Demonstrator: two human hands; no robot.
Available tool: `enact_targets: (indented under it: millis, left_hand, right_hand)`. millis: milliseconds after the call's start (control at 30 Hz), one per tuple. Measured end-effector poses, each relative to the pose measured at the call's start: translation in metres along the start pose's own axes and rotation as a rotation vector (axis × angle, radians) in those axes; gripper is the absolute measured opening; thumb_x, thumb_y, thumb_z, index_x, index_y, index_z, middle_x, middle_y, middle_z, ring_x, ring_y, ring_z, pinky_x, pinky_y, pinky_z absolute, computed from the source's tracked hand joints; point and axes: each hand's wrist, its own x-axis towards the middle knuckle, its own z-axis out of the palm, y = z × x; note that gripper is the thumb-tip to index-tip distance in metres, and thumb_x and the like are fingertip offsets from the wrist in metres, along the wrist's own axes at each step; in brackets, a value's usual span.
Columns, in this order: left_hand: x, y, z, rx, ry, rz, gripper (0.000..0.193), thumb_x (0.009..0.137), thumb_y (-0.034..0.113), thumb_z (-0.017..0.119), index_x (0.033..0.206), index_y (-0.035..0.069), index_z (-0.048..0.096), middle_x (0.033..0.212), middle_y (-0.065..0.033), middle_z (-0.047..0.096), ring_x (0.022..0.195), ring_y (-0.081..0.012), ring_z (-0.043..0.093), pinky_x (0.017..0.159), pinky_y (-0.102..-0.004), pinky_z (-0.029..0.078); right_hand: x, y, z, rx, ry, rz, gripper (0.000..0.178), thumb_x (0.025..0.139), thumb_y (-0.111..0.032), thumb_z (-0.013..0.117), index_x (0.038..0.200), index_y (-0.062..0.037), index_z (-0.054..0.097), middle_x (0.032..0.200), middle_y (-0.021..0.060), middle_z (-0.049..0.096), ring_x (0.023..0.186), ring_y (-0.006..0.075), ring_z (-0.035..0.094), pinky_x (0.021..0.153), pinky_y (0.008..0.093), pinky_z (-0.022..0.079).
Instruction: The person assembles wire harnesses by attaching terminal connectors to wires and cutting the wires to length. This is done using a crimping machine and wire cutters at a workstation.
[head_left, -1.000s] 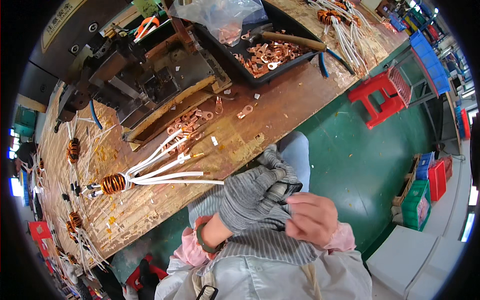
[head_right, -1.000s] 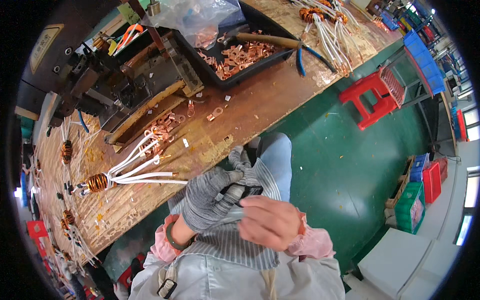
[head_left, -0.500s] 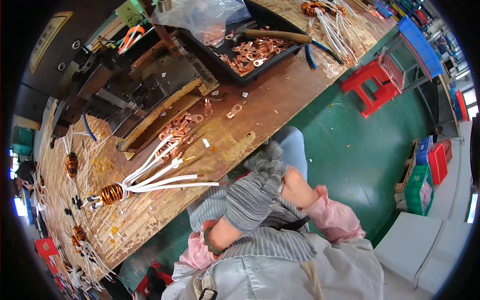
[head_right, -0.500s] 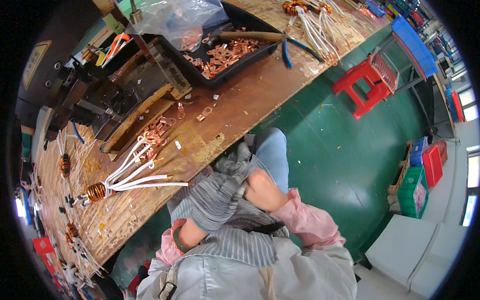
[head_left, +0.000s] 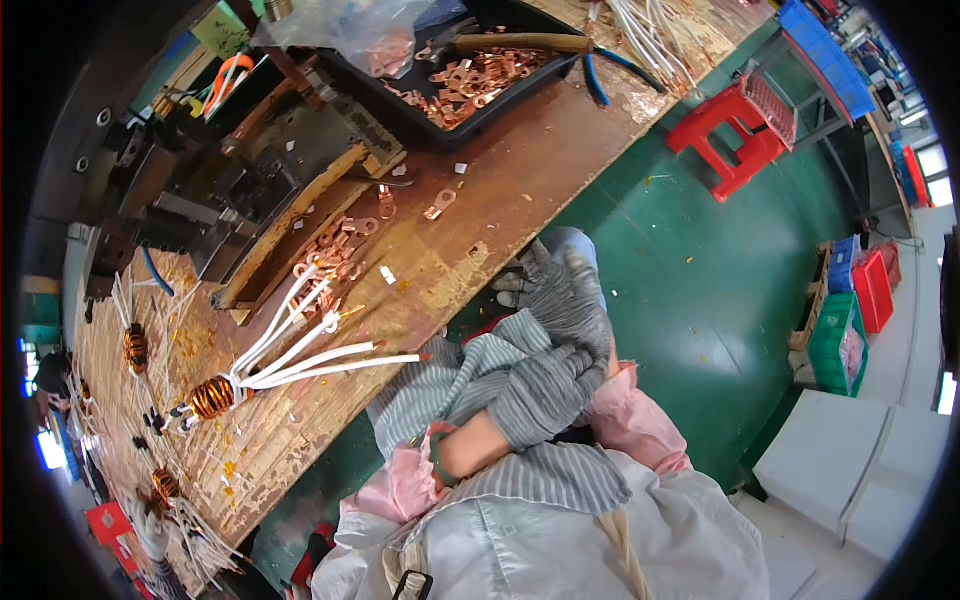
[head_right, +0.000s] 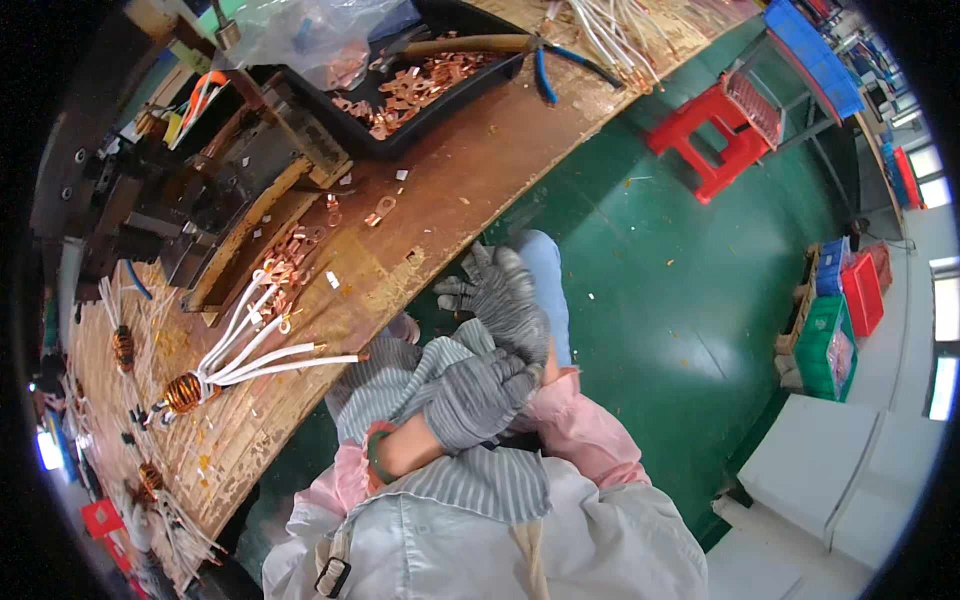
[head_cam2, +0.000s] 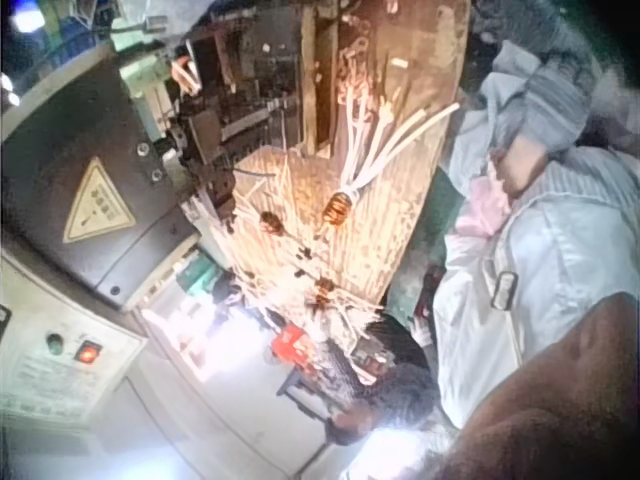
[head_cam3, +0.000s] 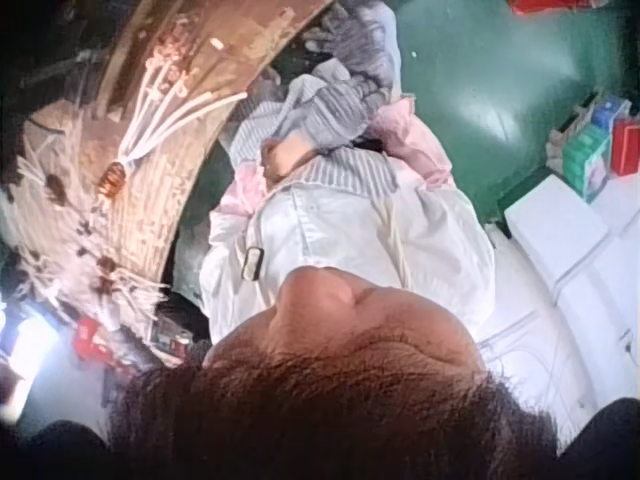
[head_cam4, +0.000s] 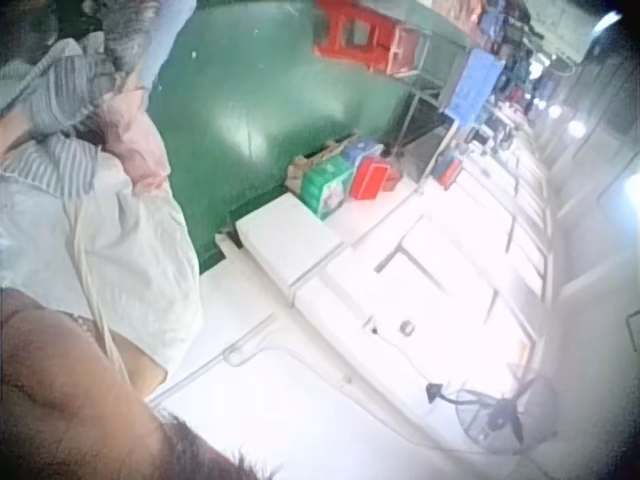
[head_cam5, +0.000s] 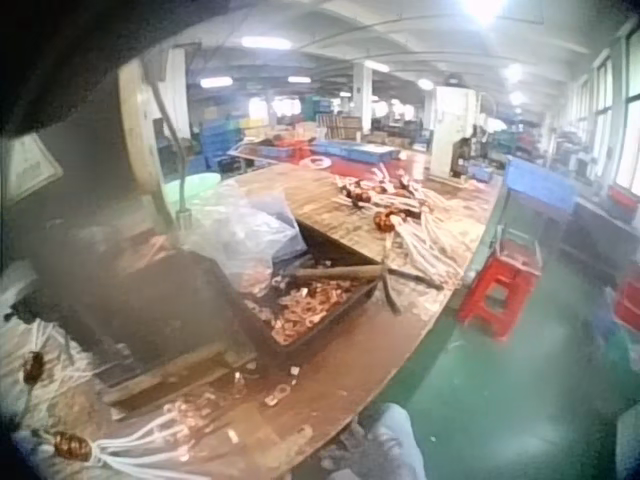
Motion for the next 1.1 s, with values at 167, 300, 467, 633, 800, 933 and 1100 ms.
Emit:
enact_targets:
  millis: [167,300,467,633,800,933,1100]
  left_hand:
    - [0.005,-0.001,0.009,-0.468,0.111,-0.127,0.022,0.081,0.015,0.051,0.100,0.004,0.055,0.094,-0.0128,0.057,0.089,-0.0275,0.056,0.079,-0.0347,0.045]
    - [0.004,0.001,0.010,-0.705,0.115,-0.173,0.016,0.083,0.014,0.055,0.095,0.005,0.055,0.088,-0.0109,0.056,0.086,-0.0274,0.055,0.076,-0.0352,0.045]
    - [-0.007,0.001,0.012,-0.699,0.113,-0.117,0.014,0.085,0.015,0.053,0.092,0.004,0.054,0.085,-0.0110,0.055,0.081,-0.0277,0.055,0.072,-0.0356,0.045]
    - [-0.018,0.005,-0.006,-0.665,0.090,-0.131,0.015,0.086,0.016,0.052,0.094,0.004,0.054,0.085,-0.0111,0.055,0.082,-0.0281,0.055,0.073,-0.0352,0.045]
    - [-0.024,0.011,-0.016,-0.794,0.162,-0.034,0.015,0.085,0.020,0.053,0.091,0.006,0.056,0.082,-0.0091,0.057,0.080,-0.0268,0.056,0.069,-0.0352,0.045]
    - [-0.050,0.018,-0.071,-0.189,0.205,-0.250,0.011,0.083,0.017,0.053,0.088,0.008,0.058,0.079,-0.0063,0.057,0.072,-0.0237,0.057,0.063,-0.0332,0.047]
    - [-0.149,-0.017,-0.184,0.605,0.422,-0.592,0.020,0.066,0.012,0.071,0.084,0.010,0.063,0.092,-0.0085,0.060,0.088,-0.0269,0.057,0.075,-0.0359,0.047]
  right_hand:
    - [-0.028,-0.020,0.000,0.337,-0.196,-0.062,0.052,0.089,-0.045,0.036,0.122,-0.0056,0.041,0.118,0.0104,0.050,0.094,0.0308,0.053,0.086,0.0441,0.040]
    - [-0.030,-0.005,0.071,-0.531,0.474,-0.355,0.065,0.085,-0.057,0.037,0.117,-0.0013,0.045,0.112,0.0246,0.050,0.092,0.0264,0.051,0.085,0.0373,0.038]
    - [-0.025,-0.016,0.071,-0.441,-0.214,0.035,0.058,0.088,-0.052,0.029,0.109,-0.0030,0.052,0.113,0.0187,0.053,0.097,0.0186,0.051,0.088,0.0331,0.036]
    - [-0.024,-0.002,0.051,-0.682,0.191,-0.064,0.083,0.079,-0.066,0.036,0.124,0.0035,0.041,0.103,0.0188,0.058,0.089,0.0283,0.056,0.081,0.0375,0.043]
    - [-0.020,0.029,0.085,-0.136,-0.676,-0.135,0.087,0.079,-0.070,0.030,0.134,-0.0030,0.030,0.122,0.0280,0.042,0.107,0.0368,0.046,0.095,0.0411,0.031]
    - [0.000,0.009,0.119,-0.936,-0.115,-0.279,0.038,0.085,-0.034,0.052,0.106,-0.0019,0.056,0.099,0.0138,0.059,0.093,0.0241,0.056,0.079,0.0348,0.043]
    - [0.070,0.003,0.147,-1.787,-0.380,-0.713,0.027,0.080,-0.023,0.056,0.099,-0.0032,0.058,0.095,0.0114,0.059,0.091,0.0279,0.055,0.078,0.0337,0.045]
